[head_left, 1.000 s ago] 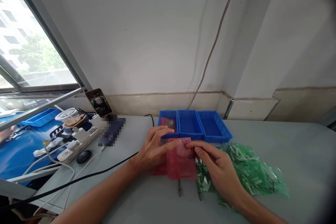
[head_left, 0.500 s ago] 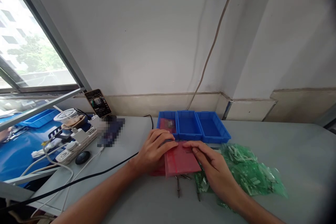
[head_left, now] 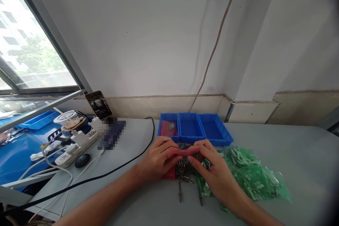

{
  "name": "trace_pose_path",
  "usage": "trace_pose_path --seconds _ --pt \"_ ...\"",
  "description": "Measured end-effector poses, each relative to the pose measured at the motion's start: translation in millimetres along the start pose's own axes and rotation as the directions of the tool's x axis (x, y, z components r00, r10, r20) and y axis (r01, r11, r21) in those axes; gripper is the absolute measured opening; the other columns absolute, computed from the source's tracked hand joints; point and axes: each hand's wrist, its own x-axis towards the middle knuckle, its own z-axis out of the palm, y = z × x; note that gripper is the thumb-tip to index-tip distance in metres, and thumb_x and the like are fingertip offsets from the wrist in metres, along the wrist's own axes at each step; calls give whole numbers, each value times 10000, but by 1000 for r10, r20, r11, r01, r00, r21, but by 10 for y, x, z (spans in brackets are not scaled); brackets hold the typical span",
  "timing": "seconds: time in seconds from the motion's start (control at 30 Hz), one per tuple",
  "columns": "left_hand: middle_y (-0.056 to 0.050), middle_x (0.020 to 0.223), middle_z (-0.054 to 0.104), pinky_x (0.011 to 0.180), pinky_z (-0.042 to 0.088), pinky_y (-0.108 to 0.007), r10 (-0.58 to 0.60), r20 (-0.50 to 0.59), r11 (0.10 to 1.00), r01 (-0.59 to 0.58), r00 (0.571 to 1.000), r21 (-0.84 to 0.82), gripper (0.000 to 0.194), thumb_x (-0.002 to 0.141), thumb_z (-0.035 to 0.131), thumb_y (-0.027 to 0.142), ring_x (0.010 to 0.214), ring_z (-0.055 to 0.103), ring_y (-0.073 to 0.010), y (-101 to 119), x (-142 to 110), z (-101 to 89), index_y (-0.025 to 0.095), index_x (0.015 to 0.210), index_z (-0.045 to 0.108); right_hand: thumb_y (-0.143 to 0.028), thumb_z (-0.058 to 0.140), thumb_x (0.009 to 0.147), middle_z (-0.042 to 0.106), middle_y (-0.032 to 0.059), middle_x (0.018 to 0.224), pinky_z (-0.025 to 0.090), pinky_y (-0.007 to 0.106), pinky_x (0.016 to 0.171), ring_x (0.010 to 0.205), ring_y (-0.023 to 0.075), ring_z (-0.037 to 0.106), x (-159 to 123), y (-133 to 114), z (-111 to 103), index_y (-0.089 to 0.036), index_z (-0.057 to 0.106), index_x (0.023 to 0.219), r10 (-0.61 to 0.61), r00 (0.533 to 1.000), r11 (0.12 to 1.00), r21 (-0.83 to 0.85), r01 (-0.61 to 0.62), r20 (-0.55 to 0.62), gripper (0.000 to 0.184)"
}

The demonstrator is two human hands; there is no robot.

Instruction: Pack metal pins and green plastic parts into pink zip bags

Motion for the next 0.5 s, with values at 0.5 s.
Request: trace_pose_path --seconds 0.5 --pt "-77 888 718 919 543 -399 -259 141 925 287 956 -248 206 1076 636 309 987 580 -240 129 62 -27 162 967 731 -356 572 1095 736 49 1056 518 355 890 1029 254 649 7 36 -24 -265 717 999 -13 999 998 -61 15 33 196"
